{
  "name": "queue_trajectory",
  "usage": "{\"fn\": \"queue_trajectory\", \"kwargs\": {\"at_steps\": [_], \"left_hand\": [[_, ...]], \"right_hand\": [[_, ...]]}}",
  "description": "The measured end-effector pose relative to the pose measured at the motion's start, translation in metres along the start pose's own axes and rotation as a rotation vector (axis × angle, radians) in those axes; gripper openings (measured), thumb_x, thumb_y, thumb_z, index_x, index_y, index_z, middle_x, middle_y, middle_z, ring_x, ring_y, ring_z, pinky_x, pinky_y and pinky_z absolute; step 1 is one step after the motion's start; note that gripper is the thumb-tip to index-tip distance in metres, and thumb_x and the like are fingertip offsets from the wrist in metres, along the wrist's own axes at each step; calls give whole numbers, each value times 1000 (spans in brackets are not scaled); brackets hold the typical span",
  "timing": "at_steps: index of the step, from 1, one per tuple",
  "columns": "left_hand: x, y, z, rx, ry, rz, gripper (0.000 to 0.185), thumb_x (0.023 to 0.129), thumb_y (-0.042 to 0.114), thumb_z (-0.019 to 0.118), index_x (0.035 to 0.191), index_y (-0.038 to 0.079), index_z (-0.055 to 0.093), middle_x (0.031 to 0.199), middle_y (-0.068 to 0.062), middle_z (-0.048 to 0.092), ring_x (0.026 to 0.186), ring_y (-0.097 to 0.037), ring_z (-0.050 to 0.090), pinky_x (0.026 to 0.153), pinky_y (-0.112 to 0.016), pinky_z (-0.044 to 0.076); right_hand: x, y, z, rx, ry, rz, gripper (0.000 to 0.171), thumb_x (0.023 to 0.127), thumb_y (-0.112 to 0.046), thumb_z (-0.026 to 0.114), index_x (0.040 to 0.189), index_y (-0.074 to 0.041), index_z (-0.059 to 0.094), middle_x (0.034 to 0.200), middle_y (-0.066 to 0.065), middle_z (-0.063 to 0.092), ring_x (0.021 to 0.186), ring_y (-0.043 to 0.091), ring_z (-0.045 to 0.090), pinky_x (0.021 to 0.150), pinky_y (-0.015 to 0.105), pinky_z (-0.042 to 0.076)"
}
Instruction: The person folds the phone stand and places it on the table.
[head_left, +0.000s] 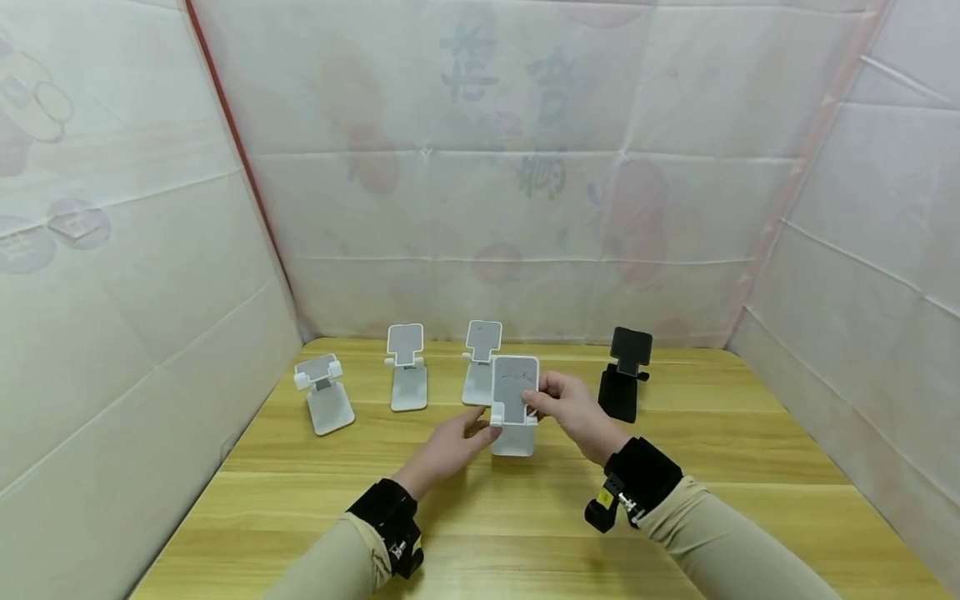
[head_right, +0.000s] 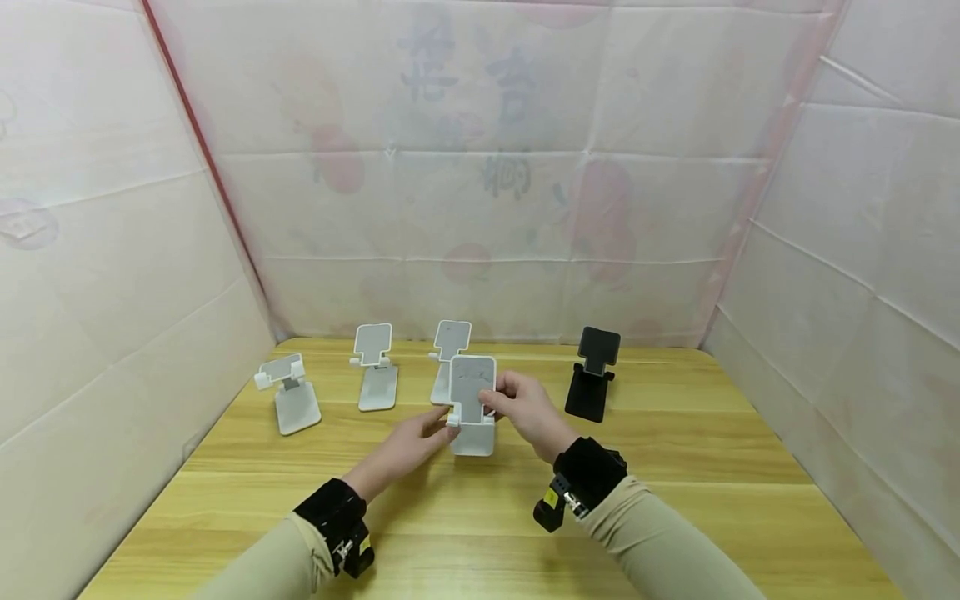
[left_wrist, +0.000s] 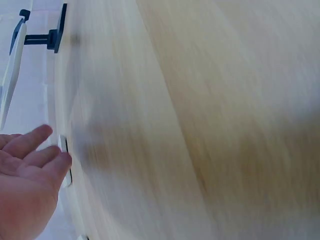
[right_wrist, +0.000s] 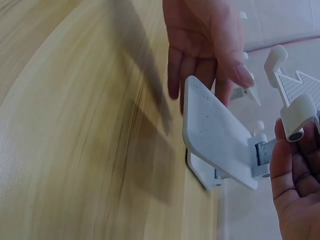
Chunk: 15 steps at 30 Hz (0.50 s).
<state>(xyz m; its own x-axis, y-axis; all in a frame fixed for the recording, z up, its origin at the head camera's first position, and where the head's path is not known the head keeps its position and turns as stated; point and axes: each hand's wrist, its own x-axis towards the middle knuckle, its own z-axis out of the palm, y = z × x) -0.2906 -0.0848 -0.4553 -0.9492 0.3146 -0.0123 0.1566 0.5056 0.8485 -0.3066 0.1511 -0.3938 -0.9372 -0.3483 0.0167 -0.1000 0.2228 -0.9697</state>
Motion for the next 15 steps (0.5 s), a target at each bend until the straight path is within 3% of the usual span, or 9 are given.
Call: {"fn": "queue_trajectory", "kwargs": {"at_steps": [4,8,11,15], "left_hand": [[2,0,4,-103,-16,20,72,100,53,61,154,9,45,138,-16,64,129,-31,60,107,-50,51],[3,2,8,-252,-55,49,56,99,32,69,146,5,53,131,-16,68,119,-25,66,102,-44,56],[3,5,10,-417,-98,43,53,99,17,68,145,-1,50,131,-20,67,116,-27,67,100,-47,57],[2,6,11,-621,-121,8,51,102,10,62,147,-7,45,134,-26,63,119,-33,66,103,-55,53]], "right_hand": [[0,-3,4,4,-5,-8,22,103,-21,63,108,0,62,103,8,69,93,24,63,90,38,54],[0,-5,6,7,-3,-14,21,103,-21,64,106,0,62,101,6,69,92,23,62,88,36,53],[-1,-5,6,9,-12,-10,22,103,-22,63,107,0,62,103,7,69,93,23,62,89,36,52],[-2,-6,4,10,-21,-3,23,104,-22,63,111,0,62,106,8,69,95,24,62,90,37,52]]}}
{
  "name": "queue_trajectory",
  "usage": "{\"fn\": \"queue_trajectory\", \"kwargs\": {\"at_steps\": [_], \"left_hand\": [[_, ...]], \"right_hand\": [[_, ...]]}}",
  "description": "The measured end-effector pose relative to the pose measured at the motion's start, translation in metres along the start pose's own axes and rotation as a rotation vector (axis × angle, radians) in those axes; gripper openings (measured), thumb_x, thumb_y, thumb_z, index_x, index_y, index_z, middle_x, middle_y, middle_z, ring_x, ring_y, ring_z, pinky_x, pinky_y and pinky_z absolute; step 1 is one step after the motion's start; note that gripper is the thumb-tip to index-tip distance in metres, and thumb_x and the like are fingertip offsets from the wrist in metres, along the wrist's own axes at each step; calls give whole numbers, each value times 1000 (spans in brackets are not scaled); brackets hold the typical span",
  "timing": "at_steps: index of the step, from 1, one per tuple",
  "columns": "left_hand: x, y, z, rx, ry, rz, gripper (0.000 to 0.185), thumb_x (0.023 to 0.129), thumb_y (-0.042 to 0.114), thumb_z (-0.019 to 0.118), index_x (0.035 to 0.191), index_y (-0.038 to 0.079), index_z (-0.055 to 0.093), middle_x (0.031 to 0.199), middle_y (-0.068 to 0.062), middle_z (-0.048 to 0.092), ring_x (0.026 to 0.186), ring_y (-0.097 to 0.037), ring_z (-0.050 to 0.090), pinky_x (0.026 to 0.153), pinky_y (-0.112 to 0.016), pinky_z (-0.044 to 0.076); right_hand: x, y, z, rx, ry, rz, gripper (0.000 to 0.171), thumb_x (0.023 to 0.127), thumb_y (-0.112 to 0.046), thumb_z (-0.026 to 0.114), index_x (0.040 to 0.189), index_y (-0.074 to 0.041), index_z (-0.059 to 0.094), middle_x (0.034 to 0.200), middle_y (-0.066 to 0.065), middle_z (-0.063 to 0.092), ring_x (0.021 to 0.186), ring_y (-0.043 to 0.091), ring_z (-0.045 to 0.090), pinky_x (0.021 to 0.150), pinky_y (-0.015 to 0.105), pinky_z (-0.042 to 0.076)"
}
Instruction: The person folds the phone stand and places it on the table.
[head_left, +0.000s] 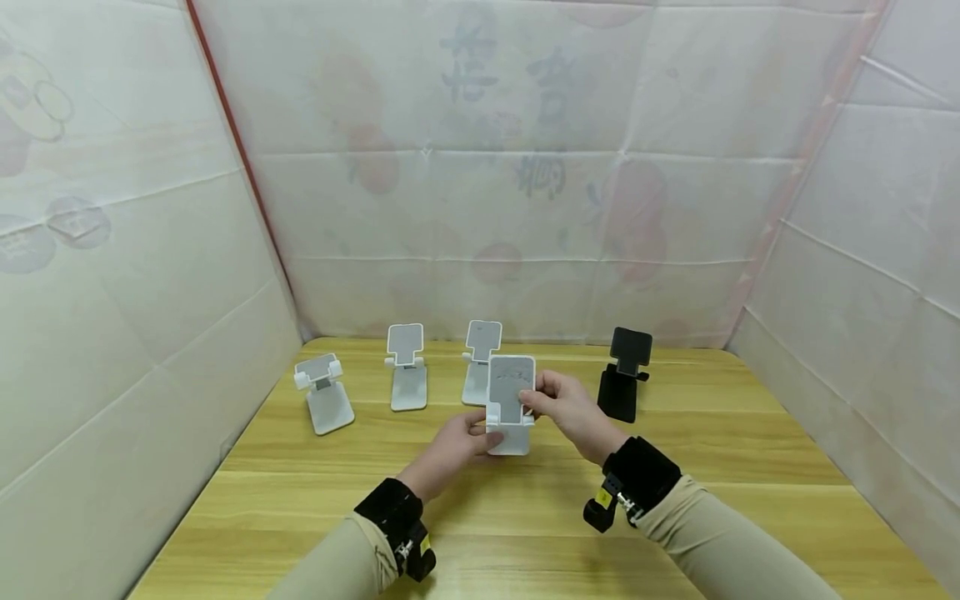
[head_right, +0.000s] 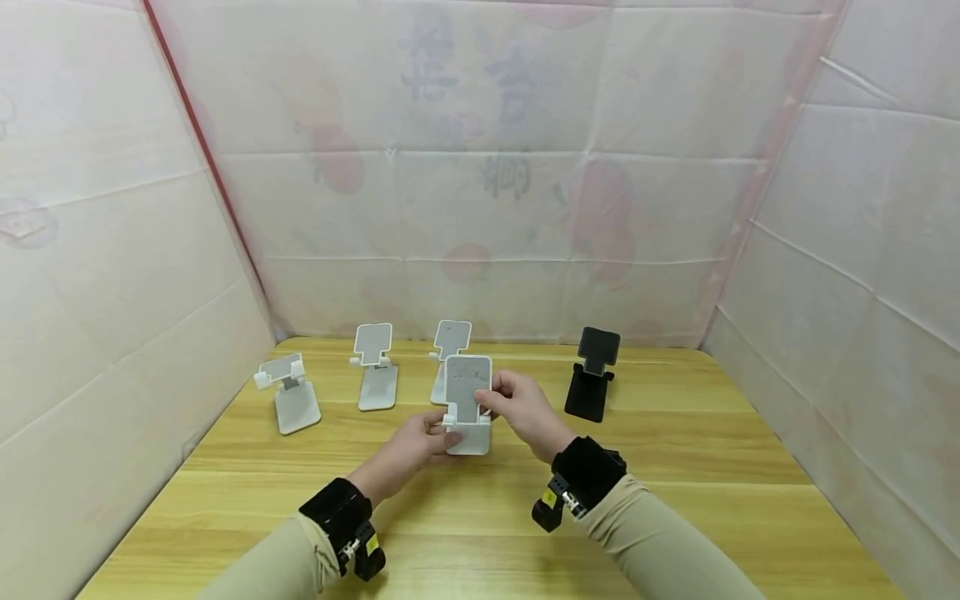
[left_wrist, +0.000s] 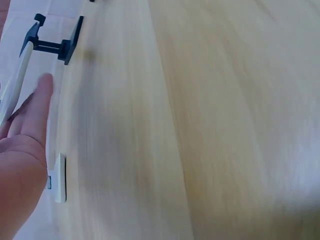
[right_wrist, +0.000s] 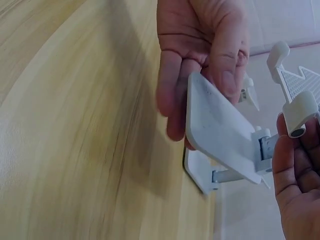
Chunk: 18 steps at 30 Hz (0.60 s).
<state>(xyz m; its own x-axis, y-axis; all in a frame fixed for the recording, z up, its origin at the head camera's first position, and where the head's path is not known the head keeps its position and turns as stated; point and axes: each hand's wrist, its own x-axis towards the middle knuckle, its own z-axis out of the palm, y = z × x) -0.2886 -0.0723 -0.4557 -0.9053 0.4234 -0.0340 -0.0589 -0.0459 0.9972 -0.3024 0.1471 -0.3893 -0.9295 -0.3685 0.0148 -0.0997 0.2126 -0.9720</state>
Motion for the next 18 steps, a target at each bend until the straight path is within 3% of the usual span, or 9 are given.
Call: {"fn": "queue_trajectory", "kwargs": {"at_steps": [6,18], "left_hand": [[3,-2,1,-125,37,-33,50,102,3,58,146,-10,42,133,-30,62,119,-37,66,103,-56,52],[0,0,3,-112,82,-62,48,100,-3,56,144,-13,38,129,-34,62,114,-41,67,95,-50,59]], "right_hand": [[-1,-1,-2,-11,0,4,22,103,-22,63,111,-1,62,105,8,70,94,23,63,90,37,53],[-2,-4,-2,-83,-12,10,22,100,-27,69,107,-6,66,101,8,69,96,27,61,84,35,52]]}}
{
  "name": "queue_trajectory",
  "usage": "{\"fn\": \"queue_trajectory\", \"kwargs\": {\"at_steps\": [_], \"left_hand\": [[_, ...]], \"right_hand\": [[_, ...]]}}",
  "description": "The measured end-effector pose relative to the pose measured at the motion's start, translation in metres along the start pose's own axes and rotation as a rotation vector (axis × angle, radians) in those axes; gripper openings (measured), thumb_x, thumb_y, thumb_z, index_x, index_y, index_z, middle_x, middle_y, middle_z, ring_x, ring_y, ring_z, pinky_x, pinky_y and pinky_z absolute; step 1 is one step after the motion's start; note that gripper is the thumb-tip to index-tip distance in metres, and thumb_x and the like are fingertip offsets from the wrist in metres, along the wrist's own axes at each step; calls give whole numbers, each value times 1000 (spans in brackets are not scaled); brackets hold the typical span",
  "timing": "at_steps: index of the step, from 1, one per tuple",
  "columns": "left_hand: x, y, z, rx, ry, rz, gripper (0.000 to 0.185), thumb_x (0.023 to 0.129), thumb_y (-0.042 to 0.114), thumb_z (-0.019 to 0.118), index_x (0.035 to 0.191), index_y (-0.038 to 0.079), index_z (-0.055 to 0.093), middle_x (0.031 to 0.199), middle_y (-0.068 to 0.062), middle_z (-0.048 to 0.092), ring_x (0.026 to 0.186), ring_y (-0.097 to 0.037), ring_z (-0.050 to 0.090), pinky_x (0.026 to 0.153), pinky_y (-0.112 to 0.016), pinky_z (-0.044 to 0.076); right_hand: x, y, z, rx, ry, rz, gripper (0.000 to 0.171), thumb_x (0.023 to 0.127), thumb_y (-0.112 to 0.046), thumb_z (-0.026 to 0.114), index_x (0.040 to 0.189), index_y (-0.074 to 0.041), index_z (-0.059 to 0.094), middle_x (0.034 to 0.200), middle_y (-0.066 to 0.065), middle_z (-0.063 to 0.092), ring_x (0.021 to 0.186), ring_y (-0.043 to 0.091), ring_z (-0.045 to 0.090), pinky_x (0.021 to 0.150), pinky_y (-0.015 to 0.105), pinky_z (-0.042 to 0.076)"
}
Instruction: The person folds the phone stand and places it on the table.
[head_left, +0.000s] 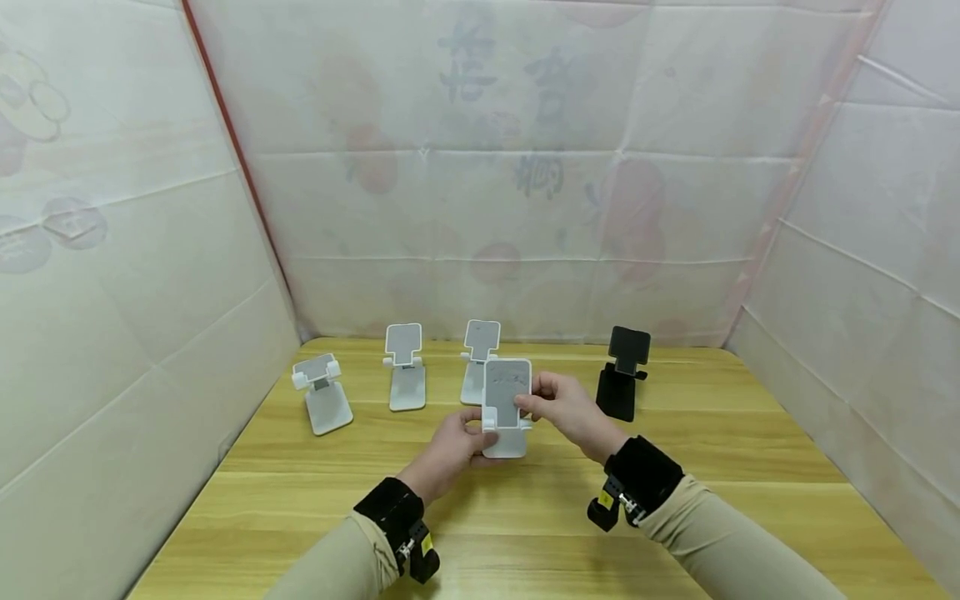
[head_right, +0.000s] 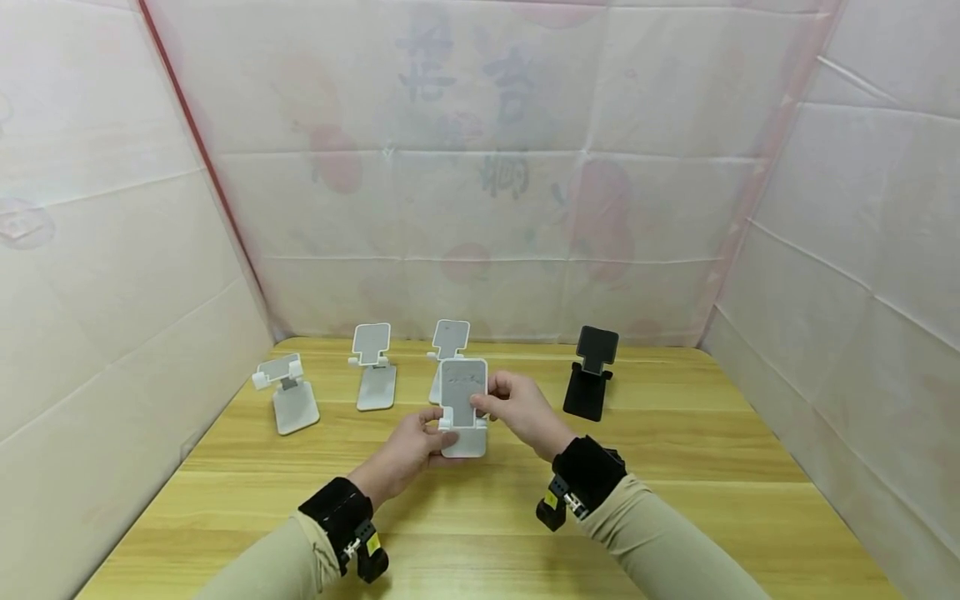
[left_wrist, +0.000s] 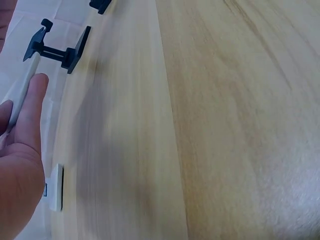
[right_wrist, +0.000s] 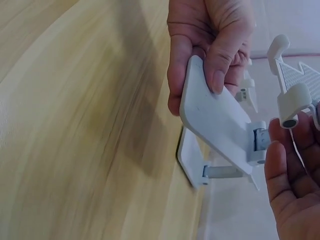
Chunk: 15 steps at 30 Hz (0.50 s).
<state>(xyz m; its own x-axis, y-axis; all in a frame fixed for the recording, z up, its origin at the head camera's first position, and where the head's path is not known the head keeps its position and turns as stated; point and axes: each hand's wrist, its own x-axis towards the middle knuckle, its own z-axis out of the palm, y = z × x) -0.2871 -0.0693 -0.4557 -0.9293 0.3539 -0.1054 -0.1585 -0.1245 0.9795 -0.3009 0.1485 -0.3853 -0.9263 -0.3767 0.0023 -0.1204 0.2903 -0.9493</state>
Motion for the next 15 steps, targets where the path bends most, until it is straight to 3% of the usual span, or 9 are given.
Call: {"fn": "queue_trajectory", "kwargs": {"at_steps": [5,11,15], "left_hand": [[-1,2,-3,12,36,-14,49,99,-3,58,144,-13,39,128,-34,63,111,-41,69,92,-49,61],[-2,1,-5,30,50,-40,47,99,-4,60,141,-13,42,124,-32,65,109,-41,69,90,-47,62],[-2,0,-5,43,46,-52,46,99,-4,60,140,-14,42,121,-31,67,108,-40,70,87,-44,63]], "right_hand": [[-1,-1,-1,-53,-16,-13,20,99,-22,70,113,-7,67,108,7,69,101,33,61,84,34,51],[-2,-5,-1,-130,-6,-21,23,97,-18,72,118,-11,65,112,4,69,101,21,64,93,40,55],[-3,-5,-2,-178,-3,-35,21,97,-16,72,116,-13,66,110,2,69,101,19,64,96,42,55]]}}
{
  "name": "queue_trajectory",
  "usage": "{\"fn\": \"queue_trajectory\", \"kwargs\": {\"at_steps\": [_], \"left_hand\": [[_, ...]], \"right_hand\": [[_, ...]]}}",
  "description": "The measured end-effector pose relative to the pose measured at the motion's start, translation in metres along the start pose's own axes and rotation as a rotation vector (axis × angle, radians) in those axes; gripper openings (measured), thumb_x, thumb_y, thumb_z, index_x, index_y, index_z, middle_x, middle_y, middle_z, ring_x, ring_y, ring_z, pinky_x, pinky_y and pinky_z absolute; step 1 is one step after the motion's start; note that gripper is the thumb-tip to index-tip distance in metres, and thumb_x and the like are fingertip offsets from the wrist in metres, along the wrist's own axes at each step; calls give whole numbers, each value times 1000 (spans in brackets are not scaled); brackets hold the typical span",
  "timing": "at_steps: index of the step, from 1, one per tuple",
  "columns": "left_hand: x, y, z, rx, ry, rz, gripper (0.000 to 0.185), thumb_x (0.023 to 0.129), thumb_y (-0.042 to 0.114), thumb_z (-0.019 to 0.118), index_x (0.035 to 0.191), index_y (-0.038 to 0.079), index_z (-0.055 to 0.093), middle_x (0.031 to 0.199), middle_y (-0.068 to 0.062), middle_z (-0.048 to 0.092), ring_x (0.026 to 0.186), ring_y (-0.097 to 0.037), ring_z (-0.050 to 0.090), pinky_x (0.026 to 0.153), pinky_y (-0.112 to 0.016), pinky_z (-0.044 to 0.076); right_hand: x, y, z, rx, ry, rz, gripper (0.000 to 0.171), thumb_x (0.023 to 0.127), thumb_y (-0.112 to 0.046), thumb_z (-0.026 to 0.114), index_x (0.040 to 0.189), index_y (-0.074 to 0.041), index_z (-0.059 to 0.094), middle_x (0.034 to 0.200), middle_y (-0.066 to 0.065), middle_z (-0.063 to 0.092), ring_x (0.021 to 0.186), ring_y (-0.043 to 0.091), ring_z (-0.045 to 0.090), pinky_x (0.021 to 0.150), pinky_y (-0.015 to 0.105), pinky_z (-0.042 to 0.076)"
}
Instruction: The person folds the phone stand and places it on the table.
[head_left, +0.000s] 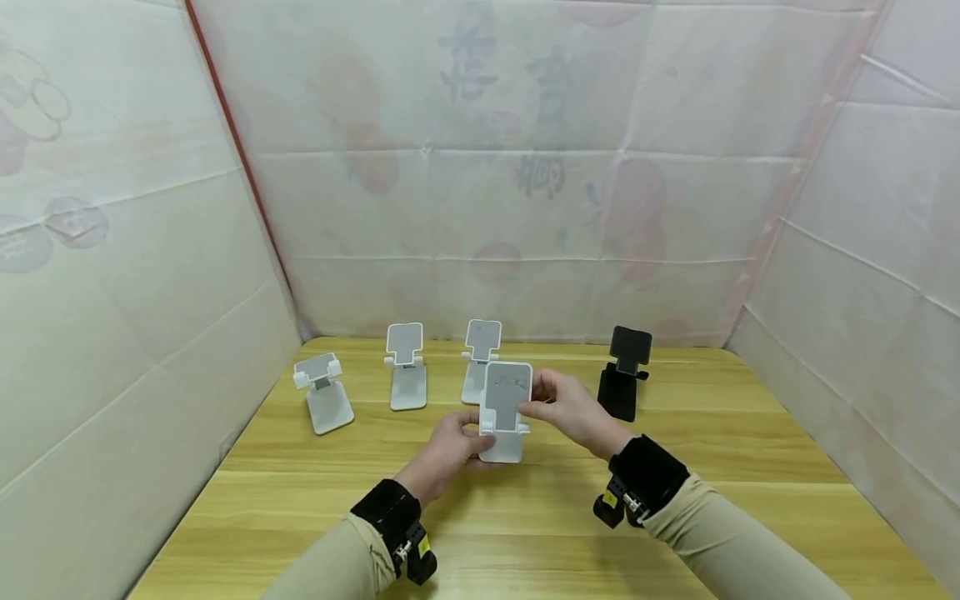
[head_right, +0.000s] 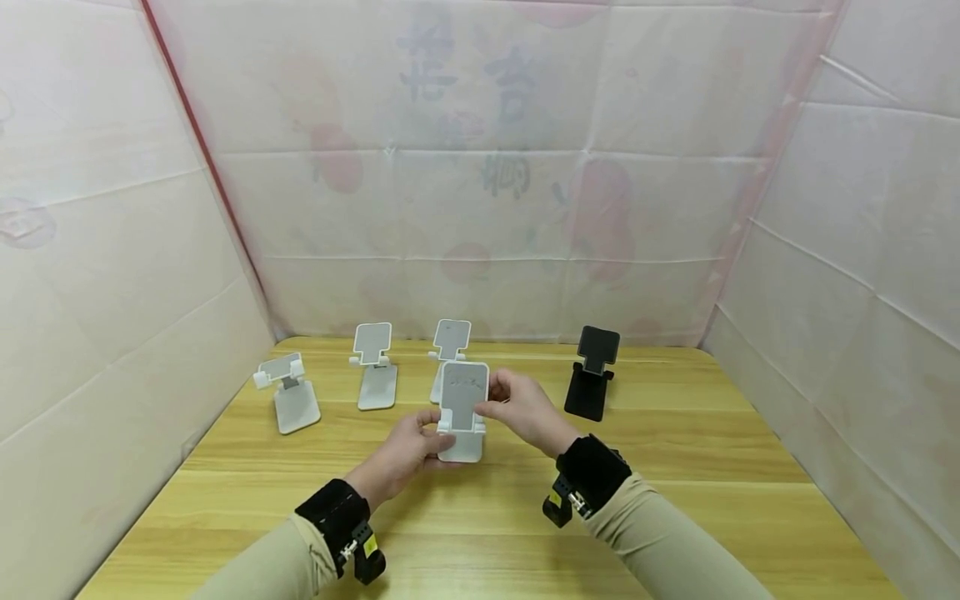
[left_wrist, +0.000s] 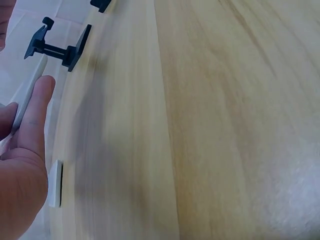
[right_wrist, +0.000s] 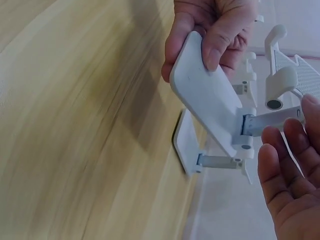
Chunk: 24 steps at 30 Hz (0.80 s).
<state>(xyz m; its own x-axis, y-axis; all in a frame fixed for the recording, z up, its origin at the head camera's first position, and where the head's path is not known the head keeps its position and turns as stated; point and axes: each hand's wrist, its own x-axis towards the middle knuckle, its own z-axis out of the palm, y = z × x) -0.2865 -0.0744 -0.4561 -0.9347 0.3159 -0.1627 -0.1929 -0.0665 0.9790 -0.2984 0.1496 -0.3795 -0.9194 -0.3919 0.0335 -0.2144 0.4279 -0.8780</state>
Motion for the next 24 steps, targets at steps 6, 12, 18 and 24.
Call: {"fn": "queue_trajectory", "kwargs": {"at_steps": [6,12,18,24], "left_hand": [[0,-1,0,26,-10,-7,47,100,-3,58,141,-14,40,118,-30,68,108,-40,70,86,-43,63],[-2,0,0,35,-23,-6,49,101,-2,57,146,-13,42,121,-29,66,108,-39,70,88,-44,63],[-3,0,0,29,-33,18,48,101,-1,57,147,-11,45,124,-30,65,108,-38,70,90,-45,62],[-4,0,2,21,-41,40,46,101,0,58,144,-12,48,122,-30,67,107,-37,71,91,-47,61]], "right_hand": [[-1,2,0,-86,14,-8,16,97,-17,72,111,-12,67,104,1,69,95,20,63,87,38,56],[0,5,1,-156,35,-31,11,98,-17,71,105,-12,65,99,0,67,85,20,58,75,33,50],[0,6,2,-180,52,-54,10,98,-15,71,104,-11,65,97,0,67,83,21,55,71,33,47],[0,7,4,-292,110,-151,10,96,-12,73,103,-11,66,99,-2,66,90,18,56,76,34,49]]}}
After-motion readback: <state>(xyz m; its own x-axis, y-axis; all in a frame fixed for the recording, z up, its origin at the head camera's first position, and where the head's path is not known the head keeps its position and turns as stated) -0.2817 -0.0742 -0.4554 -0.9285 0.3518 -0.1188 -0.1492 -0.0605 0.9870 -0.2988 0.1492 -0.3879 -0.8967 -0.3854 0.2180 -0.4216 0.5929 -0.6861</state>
